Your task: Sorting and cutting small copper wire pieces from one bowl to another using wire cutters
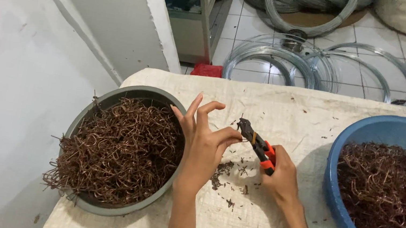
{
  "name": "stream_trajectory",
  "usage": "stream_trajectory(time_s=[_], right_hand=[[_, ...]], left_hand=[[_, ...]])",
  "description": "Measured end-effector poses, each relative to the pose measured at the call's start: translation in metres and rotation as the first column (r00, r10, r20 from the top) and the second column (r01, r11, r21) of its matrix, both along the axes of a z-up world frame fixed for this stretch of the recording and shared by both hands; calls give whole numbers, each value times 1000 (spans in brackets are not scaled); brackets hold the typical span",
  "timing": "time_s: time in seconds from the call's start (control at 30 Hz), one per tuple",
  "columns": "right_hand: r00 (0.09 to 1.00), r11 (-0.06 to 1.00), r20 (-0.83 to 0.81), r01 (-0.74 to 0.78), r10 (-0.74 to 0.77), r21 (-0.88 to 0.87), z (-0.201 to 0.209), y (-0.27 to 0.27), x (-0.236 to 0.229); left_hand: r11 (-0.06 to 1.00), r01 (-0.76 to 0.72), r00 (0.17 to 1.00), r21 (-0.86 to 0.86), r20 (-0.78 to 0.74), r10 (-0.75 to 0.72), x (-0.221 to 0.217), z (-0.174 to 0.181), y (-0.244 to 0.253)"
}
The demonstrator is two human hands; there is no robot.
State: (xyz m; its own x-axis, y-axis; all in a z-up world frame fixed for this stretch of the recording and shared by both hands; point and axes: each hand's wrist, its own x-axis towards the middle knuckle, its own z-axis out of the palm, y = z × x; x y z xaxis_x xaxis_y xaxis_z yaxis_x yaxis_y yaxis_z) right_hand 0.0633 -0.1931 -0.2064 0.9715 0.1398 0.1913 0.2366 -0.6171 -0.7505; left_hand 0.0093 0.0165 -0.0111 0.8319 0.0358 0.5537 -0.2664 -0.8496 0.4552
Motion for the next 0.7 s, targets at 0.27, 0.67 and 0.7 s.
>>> stream_trajectory(time_s=[0.27,0.67,0.7], right_hand=[[993,992,-91,63,-72,-106,-8,-1,-5],[976,771,-115,70,-182,-632,70,11,-31],[981,746,-80,79,-175,-662,66,14,-30]], left_hand=[[998,-48,998,28,-42,49,2,-7,6],[994,-105,986,37,-128,109,0,-10,10],[995,-95,989,40,-111,99,0,-9,9]])
